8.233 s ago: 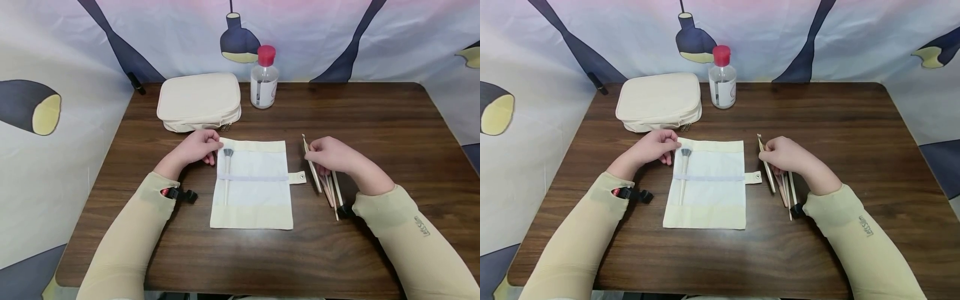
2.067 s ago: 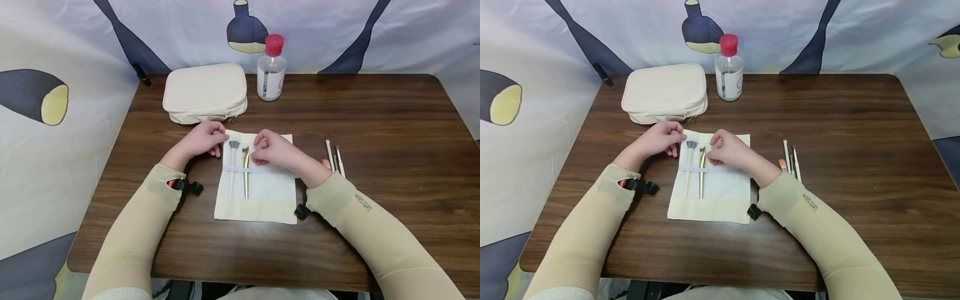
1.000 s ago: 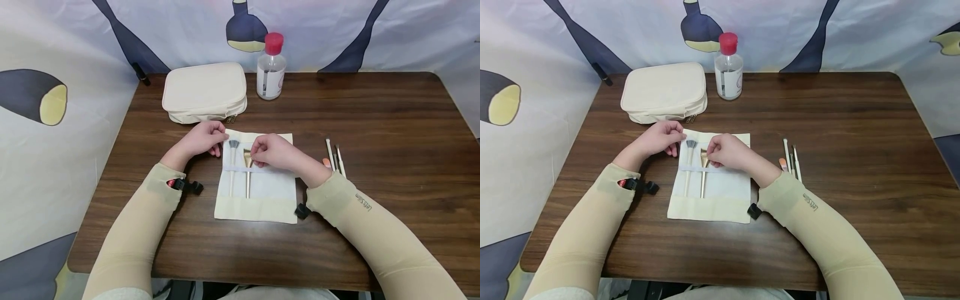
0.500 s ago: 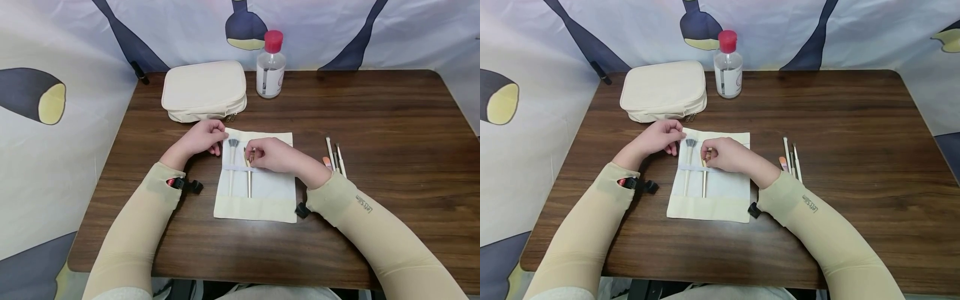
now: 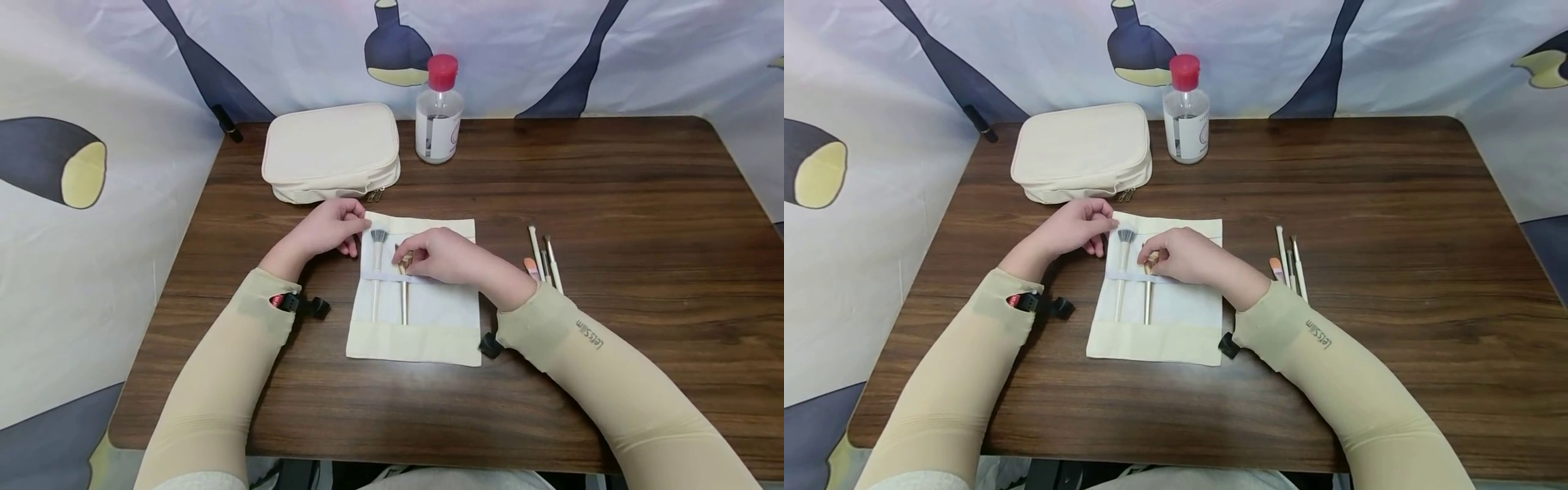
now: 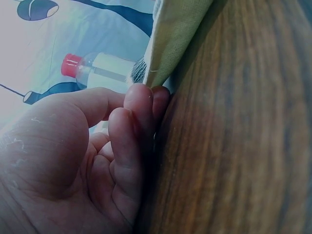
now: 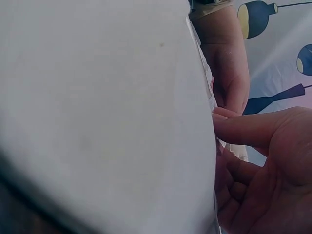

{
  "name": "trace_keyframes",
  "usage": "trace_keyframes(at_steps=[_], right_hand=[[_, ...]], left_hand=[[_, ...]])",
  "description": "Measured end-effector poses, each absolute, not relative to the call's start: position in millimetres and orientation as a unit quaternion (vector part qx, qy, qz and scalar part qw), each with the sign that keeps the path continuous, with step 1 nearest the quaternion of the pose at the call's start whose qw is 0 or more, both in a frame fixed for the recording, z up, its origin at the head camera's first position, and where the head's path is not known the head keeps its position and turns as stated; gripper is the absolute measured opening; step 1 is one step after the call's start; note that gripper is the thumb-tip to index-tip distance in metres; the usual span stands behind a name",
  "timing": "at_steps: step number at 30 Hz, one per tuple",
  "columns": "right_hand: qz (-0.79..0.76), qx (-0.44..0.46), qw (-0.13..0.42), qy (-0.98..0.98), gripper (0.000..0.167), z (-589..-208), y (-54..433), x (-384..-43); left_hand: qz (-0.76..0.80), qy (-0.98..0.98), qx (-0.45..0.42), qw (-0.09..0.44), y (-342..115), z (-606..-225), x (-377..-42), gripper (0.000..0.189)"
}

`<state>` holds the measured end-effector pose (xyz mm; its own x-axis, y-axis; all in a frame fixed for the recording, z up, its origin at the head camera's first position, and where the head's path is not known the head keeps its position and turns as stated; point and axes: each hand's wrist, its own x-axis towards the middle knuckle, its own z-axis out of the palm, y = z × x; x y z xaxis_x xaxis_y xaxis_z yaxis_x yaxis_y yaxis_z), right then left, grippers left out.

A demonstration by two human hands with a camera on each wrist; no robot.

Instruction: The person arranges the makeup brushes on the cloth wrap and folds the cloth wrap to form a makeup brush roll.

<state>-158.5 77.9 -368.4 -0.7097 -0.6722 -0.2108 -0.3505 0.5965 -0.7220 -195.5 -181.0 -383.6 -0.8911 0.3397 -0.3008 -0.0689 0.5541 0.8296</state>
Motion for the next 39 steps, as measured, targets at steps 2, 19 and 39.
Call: trace_keyframes(at_steps=[2, 19, 39], right_hand=[[-0.329, -0.301, 0.240, 0.862, 0.023, -368.4, 77.5, -157.8], [-0.288, -0.315, 0.235, 0.873, 0.026, -366.3, 73.7, -154.8], [-0.299, -0.300, 0.244, 0.872, 0.016, -365.3, 74.8, -156.3]], left_hand=[[0.466, 0.854, 0.079, 0.219, -181.2, -384.1, -194.7, 0.016], [0.465, 0.855, 0.082, 0.213, -182.0, -382.0, -194.4, 0.015], [0.468, 0.854, 0.079, 0.214, -181.3, -381.9, -193.3, 0.014]])
